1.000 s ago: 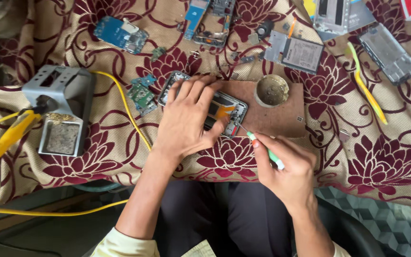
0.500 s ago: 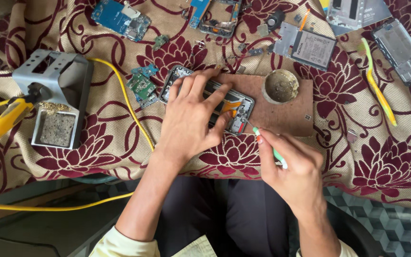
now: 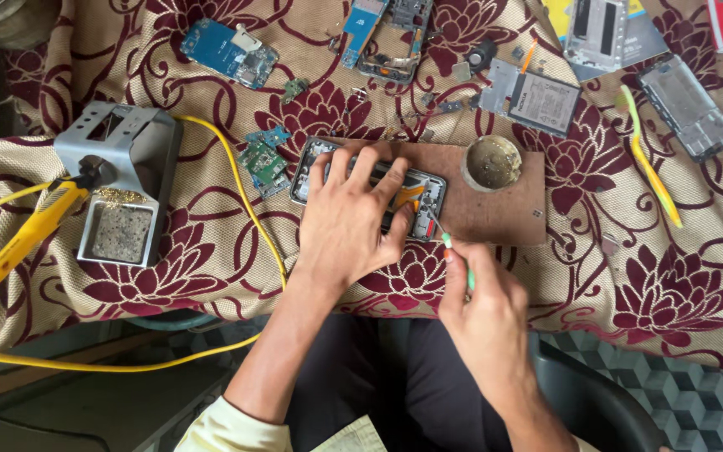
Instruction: The person cleans a small green circuit board with a toothbrush, then uses a screwdriver to pry open a disassembled mobile phone casing and manipulate internal components.
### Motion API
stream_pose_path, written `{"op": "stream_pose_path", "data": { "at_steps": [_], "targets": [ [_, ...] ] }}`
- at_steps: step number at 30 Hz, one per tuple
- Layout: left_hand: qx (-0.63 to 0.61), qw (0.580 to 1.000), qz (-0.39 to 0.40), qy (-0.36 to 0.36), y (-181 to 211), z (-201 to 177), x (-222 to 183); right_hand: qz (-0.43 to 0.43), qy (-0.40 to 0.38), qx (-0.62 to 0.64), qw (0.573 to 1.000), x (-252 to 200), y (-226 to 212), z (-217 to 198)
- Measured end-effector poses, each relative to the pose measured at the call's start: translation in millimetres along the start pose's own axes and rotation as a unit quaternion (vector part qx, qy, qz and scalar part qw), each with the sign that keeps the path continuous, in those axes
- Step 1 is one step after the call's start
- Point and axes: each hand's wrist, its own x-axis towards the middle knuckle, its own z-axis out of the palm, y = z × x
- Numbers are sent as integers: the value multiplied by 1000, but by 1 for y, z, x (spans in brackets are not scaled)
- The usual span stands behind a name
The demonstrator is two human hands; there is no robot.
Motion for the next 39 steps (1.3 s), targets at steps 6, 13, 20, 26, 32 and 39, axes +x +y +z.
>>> {"op": "stream_pose_path", "data": {
  "at_steps": [6,13,20,26,32,39],
  "targets": [
    [4,1000,2,18,2,3,0,-73,74,6,995,-6,20,24],
    [2,1000,-7,28,2,6,-2,-53,109,-7,993,-13,22,39],
    [-2,999,-7,32,1,5,-5,27,65,48,996,-24,25,39],
    [-31,999,-2,44,1,3,-5,215,-40,317,923,-20,49,26],
    [-99,990,45,94,8,-1,-5,224,-102,450,859,-19,69,21],
    [-214,976,29,2,18,-9,-6,249,-112,479,834,-21,71,17]
  ]
}}
